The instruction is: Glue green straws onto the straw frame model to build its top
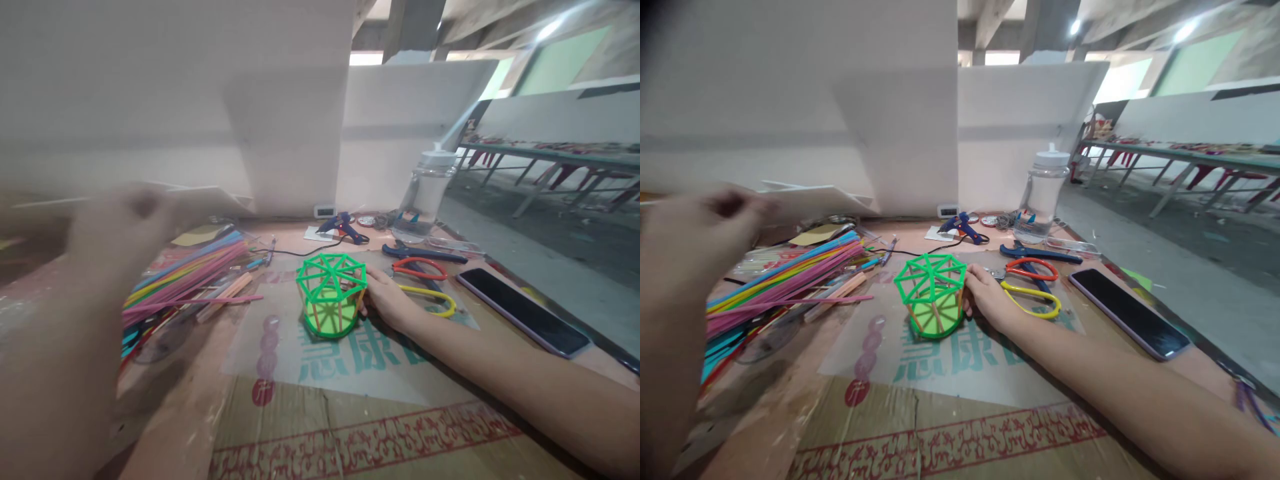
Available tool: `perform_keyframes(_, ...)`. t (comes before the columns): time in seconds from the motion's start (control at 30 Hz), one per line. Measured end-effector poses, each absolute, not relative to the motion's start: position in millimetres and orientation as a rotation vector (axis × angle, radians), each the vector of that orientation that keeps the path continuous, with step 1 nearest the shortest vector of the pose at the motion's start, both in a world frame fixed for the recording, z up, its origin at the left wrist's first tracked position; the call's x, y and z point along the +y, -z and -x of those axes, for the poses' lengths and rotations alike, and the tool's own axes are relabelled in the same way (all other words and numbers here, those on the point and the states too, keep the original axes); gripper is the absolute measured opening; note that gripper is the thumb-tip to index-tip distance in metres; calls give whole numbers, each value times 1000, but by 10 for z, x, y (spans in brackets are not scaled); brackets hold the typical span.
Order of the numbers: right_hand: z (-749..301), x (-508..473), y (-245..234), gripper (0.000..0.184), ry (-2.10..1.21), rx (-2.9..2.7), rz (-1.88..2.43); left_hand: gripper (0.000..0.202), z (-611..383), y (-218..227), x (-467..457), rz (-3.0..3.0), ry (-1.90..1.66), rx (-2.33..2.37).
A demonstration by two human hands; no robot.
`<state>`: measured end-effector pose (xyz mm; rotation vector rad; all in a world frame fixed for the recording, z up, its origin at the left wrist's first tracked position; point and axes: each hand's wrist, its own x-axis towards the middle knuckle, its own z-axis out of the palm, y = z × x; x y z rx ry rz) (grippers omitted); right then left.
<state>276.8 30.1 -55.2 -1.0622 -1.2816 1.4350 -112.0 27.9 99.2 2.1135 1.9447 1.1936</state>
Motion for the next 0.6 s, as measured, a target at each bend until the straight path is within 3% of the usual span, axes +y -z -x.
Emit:
perform_keyframes(0.1,-2767,306,554,32,-1432,-1283,1062,19,683,-775,266,-2363,-870,1869)
perform_keyframes(0.13,-2767,305,554,32,-1428,-1283,1060,22,561,-700,283,-2343,-915,1774)
perform_keyframes(0.3,-2766,280,537,31,-1405,-1291,1048,57,130,-372,331,-2221,-920,1456)
perform_keyframes(0.6,-2675,127,423,32,-1481,-1338,998,53,-212,-139,275,-1851,-896,992)
